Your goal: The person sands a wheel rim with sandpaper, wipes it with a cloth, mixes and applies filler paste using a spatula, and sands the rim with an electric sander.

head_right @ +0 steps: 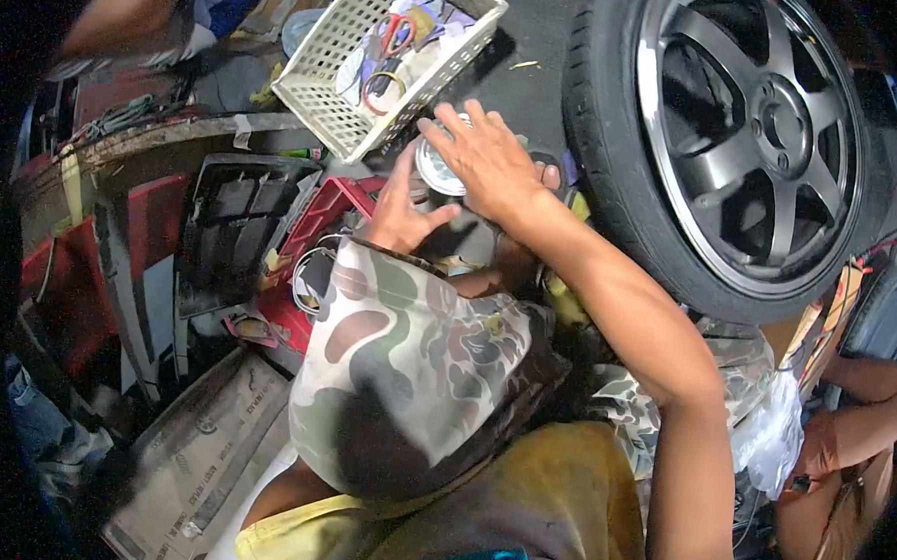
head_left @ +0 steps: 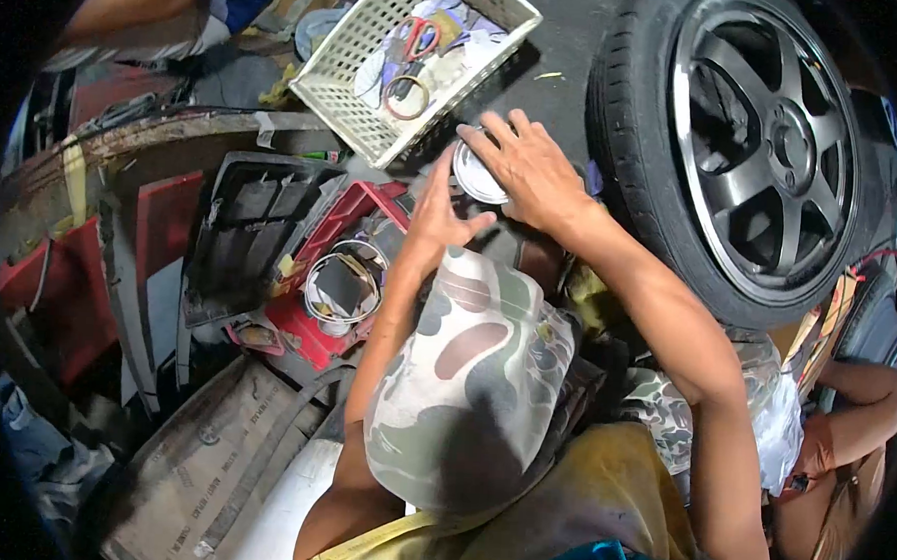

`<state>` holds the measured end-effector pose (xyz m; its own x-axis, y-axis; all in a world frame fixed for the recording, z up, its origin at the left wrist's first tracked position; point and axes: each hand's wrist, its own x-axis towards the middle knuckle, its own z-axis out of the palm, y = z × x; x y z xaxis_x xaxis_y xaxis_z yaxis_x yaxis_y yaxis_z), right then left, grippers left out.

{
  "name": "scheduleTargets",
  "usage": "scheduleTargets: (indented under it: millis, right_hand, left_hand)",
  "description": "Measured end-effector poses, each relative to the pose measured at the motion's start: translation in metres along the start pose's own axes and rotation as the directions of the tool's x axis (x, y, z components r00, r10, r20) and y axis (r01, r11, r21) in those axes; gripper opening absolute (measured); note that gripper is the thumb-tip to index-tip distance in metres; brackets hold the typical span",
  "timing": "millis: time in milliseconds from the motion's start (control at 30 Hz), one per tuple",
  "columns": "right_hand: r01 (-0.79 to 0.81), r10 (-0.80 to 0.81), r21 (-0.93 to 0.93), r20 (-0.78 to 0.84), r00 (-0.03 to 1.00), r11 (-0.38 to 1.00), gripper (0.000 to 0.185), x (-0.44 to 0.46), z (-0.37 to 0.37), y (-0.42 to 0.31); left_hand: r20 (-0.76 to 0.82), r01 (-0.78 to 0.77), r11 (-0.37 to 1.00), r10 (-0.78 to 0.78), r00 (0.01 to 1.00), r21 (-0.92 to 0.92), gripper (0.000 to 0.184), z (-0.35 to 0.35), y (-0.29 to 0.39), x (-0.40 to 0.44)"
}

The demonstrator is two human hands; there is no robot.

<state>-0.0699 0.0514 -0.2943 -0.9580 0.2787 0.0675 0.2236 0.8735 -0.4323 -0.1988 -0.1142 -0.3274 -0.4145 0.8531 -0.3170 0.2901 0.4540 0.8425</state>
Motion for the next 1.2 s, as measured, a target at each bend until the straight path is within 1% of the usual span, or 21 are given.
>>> scheduleTargets:
  millis: [33, 133, 200, 267, 400, 467, 500, 567, 600, 667, 700, 733, 800, 833, 867, 933, 1000, 1033, 1067, 1133, 1200]
  right_hand:
    - [0.032, -0.033, -0.076, -0.005, 0.999, 0.997, 0.077, 0.002, 0.009, 0.002]
    - [0.001, 0.000, -0.042, 0.015, 1.000, 0.999, 0.071, 0.001, 0.025, -0.004]
    - [0.002, -0.002, -0.059, 0.001, 1.000, 0.998, 0.067, 0.003, 0.023, -0.004]
    - [0.014, 0.003, -0.173, 0.099, 0.995, 0.985, 0.063, 0.008, 0.018, -0.009]
    - [0.005, 0.051, -0.272, 0.199, 0.979, 0.962, 0.063, 0.011, 0.014, -0.021]
    - [0.011, 0.009, -0.231, 0.087, 0.996, 0.973, 0.063, 0.004, 0.010, -0.023]
    - [0.018, 0.003, -0.228, 0.092, 0.996, 0.973, 0.063, 0.001, 0.011, -0.022]
    - [-0.023, 0.017, -0.164, -0.039, 0.999, 0.986, 0.070, -0.006, 0.014, -0.018]
    - [-0.015, 0.010, -0.164, -0.033, 0.999, 0.986, 0.070, -0.009, 0.010, -0.018]
    - [-0.114, 0.117, 0.136, -0.017, 0.993, 0.984, 0.080, -0.015, -0.004, -0.017]
    - [-0.173, 0.190, 0.258, -0.044, 0.981, 0.950, 0.091, -0.019, -0.005, -0.014]
    - [-0.272, 0.317, 0.394, -0.052, 0.947, 0.878, 0.093, -0.021, -0.006, -0.013]
    - [-0.335, 0.489, 0.644, -0.070, 0.869, 0.688, 0.096, -0.020, -0.014, -0.009]
    - [-0.440, 0.626, 0.794, 0.098, 0.774, 0.419, 0.097, -0.019, -0.011, -0.004]
    - [-0.361, 0.624, 0.895, 0.129, 0.771, 0.261, 0.102, -0.016, -0.006, 0.007]
    - [-0.328, 0.662, 0.927, 0.132, 0.738, 0.181, 0.104, -0.002, -0.007, 0.017]
    - [-0.269, 0.688, 0.942, 0.059, 0.723, 0.201, 0.105, 0.009, 0.017, 0.034]
    - [-0.272, 0.704, 0.950, 0.087, 0.705, 0.155, 0.103, 0.016, 0.020, 0.037]
    - [-0.325, 0.717, 0.936, 0.135, 0.684, 0.134, 0.101, 0.019, 0.027, 0.044]
    - [-0.433, 0.740, 0.887, 0.182, 0.648, 0.161, 0.108, 0.029, 0.020, 0.041]
    - [-0.284, 0.636, 0.953, 0.151, 0.757, 0.111, 0.120, 0.027, 0.057, 0.060]
  left_hand:
    - [-0.049, -0.083, 0.990, 0.089, 0.995, 0.113, 0.115, 0.006, -0.004, 0.003]
    - [-0.124, -0.033, 0.970, 0.064, 0.990, 0.240, 0.113, 0.017, -0.002, 0.005]
    - [-0.144, -0.014, 0.975, 0.047, 0.989, 0.221, 0.109, 0.017, 0.000, 0.004]
    - [-0.137, 0.000, 0.985, 0.025, 0.990, 0.175, 0.108, 0.014, 0.004, 0.008]
    - [-0.098, -0.041, 0.981, 0.060, 0.993, 0.191, 0.107, 0.015, 0.005, 0.013]
    - [-0.079, -0.052, 0.975, 0.070, 0.994, 0.216, 0.106, 0.014, 0.004, 0.012]
    - [-0.084, -0.045, 0.976, 0.064, 0.994, 0.214, 0.106, 0.014, 0.001, 0.012]
    - [-0.106, -0.123, 0.982, 0.138, 0.985, 0.141, 0.107, 0.015, -0.007, 0.014]
    - [-0.113, -0.117, 0.984, 0.133, 0.985, 0.137, 0.107, 0.015, -0.005, 0.013]
    - [-0.099, -0.175, 0.981, 0.183, 0.978, 0.088, 0.109, 0.014, 0.002, 0.012]
    - [-0.096, -0.134, 0.988, 0.141, 0.985, 0.077, 0.113, 0.015, 0.003, 0.012]
    - [-0.103, -0.130, 0.989, 0.137, 0.985, 0.074, 0.113, 0.016, 0.003, 0.014]
    - [-0.174, -0.211, 0.958, 0.246, 0.954, 0.193, 0.121, 0.019, 0.004, 0.019]
    - [-0.212, -0.236, 0.943, 0.286, 0.935, 0.233, 0.123, 0.022, 0.007, 0.023]
    - [-0.209, -0.231, 0.945, 0.279, 0.937, 0.230, 0.123, 0.025, 0.010, 0.024]
    - [-0.228, -0.165, 0.963, 0.213, 0.950, 0.211, 0.117, 0.028, 0.015, 0.029]
    - [-0.238, -0.175, 0.957, 0.230, 0.943, 0.231, 0.112, 0.027, 0.013, 0.028]
    - [-0.260, -0.110, 0.973, 0.162, 0.952, 0.202, 0.111, 0.024, 0.016, 0.023]
    - [-0.279, -0.046, 0.984, 0.093, 0.956, 0.171, 0.110, 0.023, 0.018, 0.019]
    - [-0.324, -0.046, 0.980, 0.107, 0.940, 0.192, 0.109, 0.017, 0.015, 0.013]
    - [-0.335, -0.006, 0.979, 0.075, 0.939, 0.203, 0.108, 0.009, 0.010, 0.004]
